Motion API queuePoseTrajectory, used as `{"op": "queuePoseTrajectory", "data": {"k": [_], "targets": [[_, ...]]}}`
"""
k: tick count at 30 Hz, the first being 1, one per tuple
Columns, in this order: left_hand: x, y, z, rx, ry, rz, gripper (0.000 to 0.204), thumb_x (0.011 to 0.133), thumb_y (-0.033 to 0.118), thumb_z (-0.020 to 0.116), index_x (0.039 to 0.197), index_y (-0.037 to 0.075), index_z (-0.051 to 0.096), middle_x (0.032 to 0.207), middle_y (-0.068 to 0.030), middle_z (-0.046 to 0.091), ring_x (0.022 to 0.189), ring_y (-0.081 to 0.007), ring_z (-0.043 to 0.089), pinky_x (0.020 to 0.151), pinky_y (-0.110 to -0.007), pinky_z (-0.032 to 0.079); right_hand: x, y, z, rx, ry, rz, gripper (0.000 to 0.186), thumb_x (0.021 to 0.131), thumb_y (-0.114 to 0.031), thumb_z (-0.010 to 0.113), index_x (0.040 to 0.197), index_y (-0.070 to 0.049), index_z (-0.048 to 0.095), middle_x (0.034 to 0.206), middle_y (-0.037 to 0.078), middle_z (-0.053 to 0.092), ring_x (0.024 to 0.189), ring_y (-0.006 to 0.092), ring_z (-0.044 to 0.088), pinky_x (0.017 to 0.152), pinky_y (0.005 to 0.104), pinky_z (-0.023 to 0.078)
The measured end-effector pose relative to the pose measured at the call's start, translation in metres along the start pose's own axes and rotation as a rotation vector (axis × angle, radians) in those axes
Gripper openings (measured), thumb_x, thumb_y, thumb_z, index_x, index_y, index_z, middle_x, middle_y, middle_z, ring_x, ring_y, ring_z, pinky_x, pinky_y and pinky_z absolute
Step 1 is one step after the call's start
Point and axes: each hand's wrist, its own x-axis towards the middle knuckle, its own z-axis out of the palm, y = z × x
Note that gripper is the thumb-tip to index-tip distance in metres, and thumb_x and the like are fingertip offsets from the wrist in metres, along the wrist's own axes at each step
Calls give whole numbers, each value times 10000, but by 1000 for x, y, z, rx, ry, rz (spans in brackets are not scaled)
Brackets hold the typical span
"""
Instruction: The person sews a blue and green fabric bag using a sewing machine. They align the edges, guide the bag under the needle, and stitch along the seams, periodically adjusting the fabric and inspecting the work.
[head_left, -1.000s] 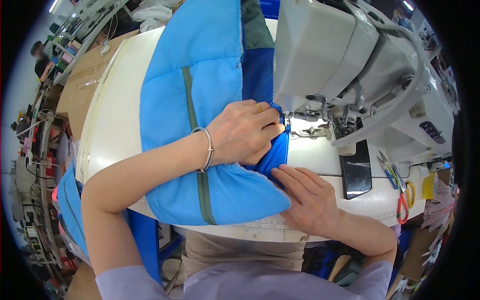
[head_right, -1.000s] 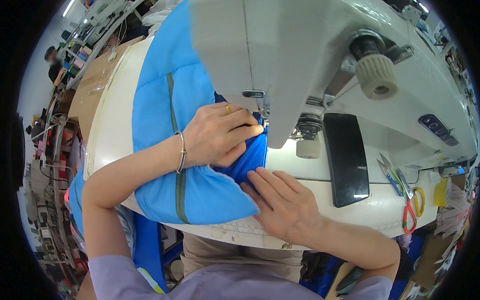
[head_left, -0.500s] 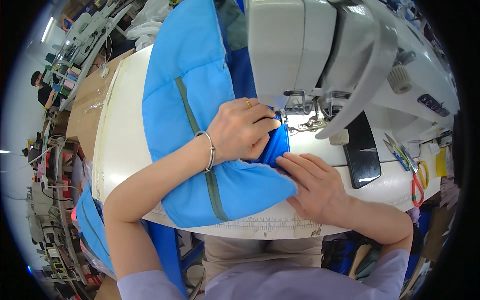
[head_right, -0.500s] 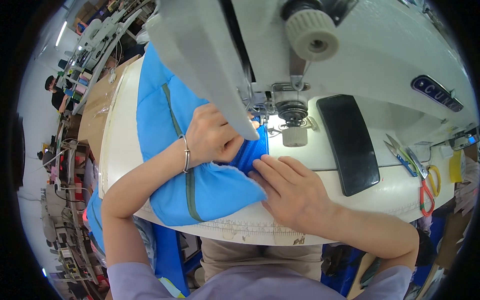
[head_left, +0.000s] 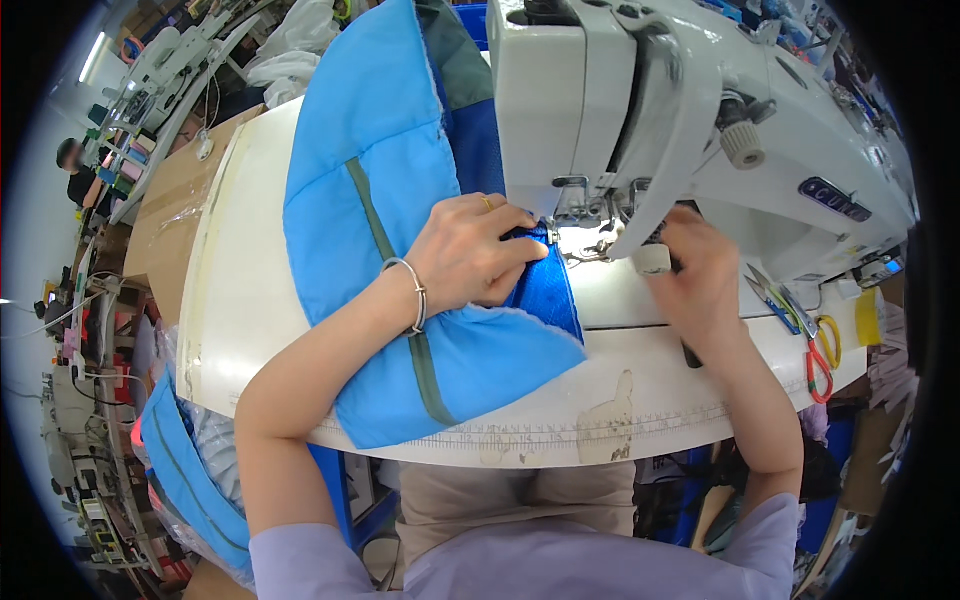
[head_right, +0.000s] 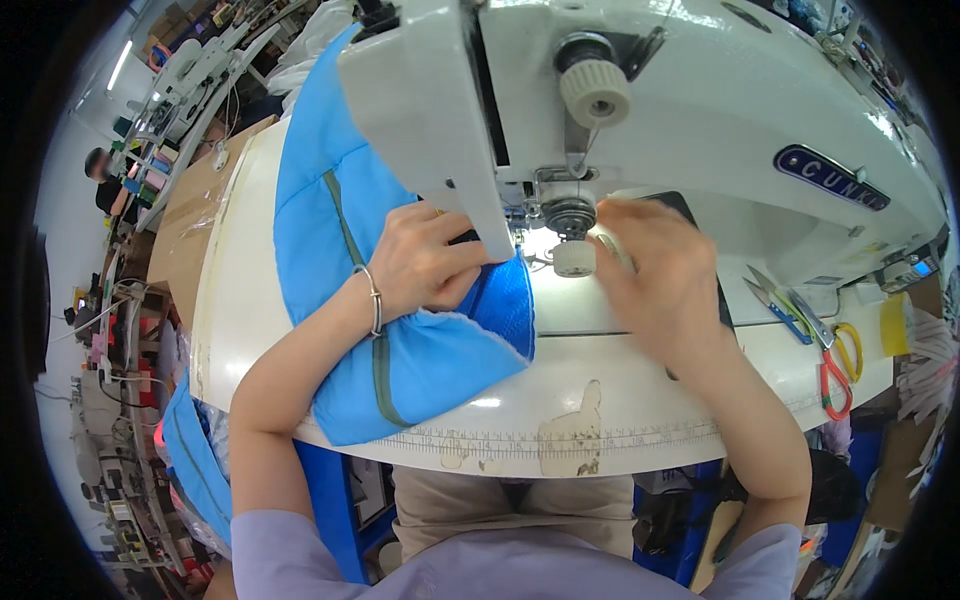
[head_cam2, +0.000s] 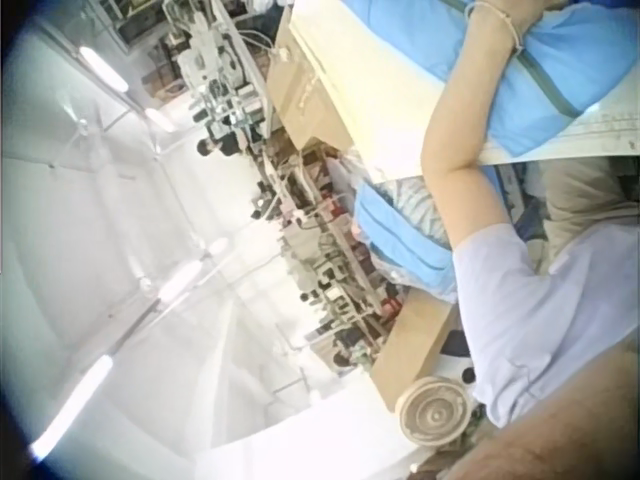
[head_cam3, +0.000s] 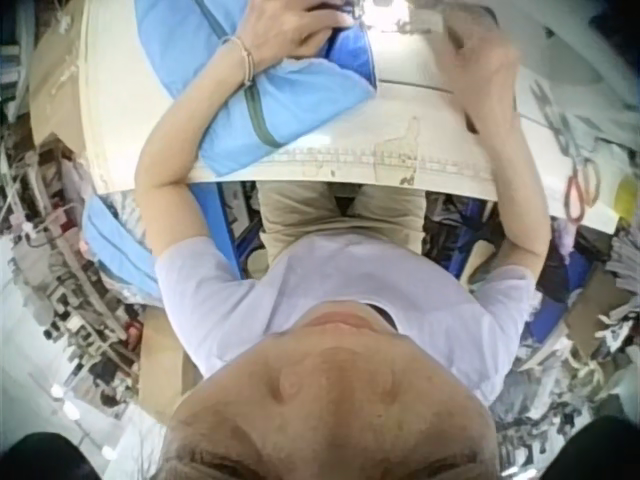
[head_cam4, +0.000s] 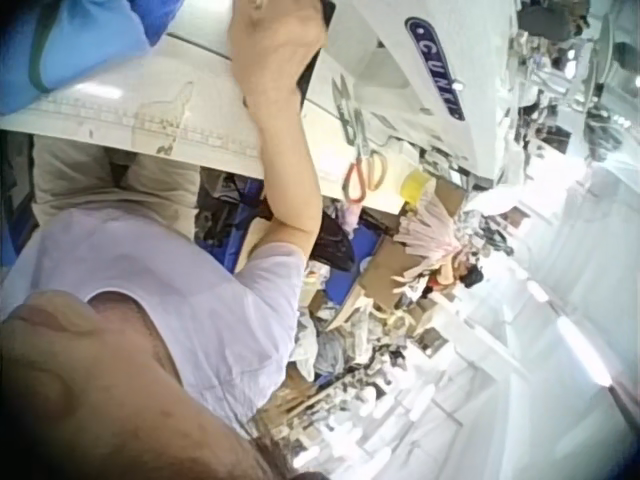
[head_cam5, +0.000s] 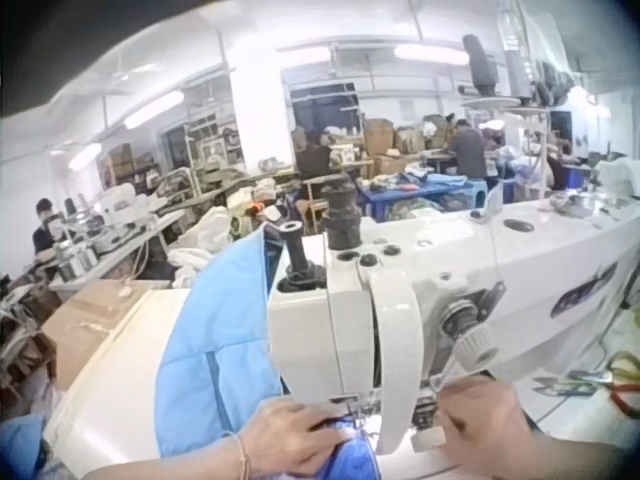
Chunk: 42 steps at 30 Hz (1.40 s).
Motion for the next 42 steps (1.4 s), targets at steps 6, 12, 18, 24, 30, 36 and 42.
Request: {"op": "queuePoseTrajectory", "data": {"k": [6, 12, 18, 24, 30, 36, 42], "targets": [[-1, -3, 0, 13, -1, 21, 201, 696, 84, 727, 875, 160, 780, 965, -74, 741, 727, -241, 682, 645, -364, 544, 14, 8, -4, 96, -6, 278, 182, 870, -141, 767, 937, 28, 775, 840, 153, 762, 754, 273, 722, 691, 340, 550], [-1, -5, 2, 20, -7, 48, 211, 704, 96, 728, 895, 167, 781, 968, -68, 743, 708, -243, 681, 631, -356, 534, 14, 7, -4, 163, 9, 381, 211, 879, -158, 773, 974, 29, 788, 869, 153, 780, 755, 219, 731, 692, 320, 546], [-3, -3, 2, -25, -23, 80, 246, 695, 104, 735, 927, 171, 778, 1040, -71, 728, 770, -246, 694, 662, -358, 557, 13, 5, -3, 163, 48, 391, 224, 871, -160, 778, 984, 33, 784, 910, 152, 787, 799, 226, 740, 728, 321, 552], [-6, -3, 0, -46, -23, 97, 246, 676, 102, 736, 909, 163, 782, 1042, -72, 727, 822, -251, 699, 686, -366, 574, 11, 4, 2, 196, 60, 406, 219, 868, -150, 770, 986, 34, 776, 927, 156, 786, 817, 237, 744, 730, 323, 558], [-4, -2, -7, -66, -52, 84, 254, 675, 103, 728, 915, 154, 790, 1045, -77, 730, 859, -274, 696, 711, -377, 575, -2, 7, 13, 29, -27, -160, 194, 815, -174, 806, 943, -33, 768, 929, 93, 754, 830, 266, 724, 719, 357, 577], [3, -1, -9, -77, -32, 57, 258, 689, 109, 737, 933, 169, 798, 1035, -91, 744, 851, -288, 704, 725, -404, 577, -24, -26, 40, -21, -105, -547, 184, 788, -186, 723, 939, -81, 704, 977, 64, 667, 960, 216, 675, 794, 363, 554], [-1, -1, -2, -12, -75, -30, 211, 679, 145, 748, 866, 220, 808, 966, -54, 746, 770, -281, 692, 677, -413, 547, -38, -19, 53, -64, -104, -536, 171, 813, -153, 681, 934, -33, 690, 948, 75, 641, 933, 227, 644, 774, 359, 541]]}}
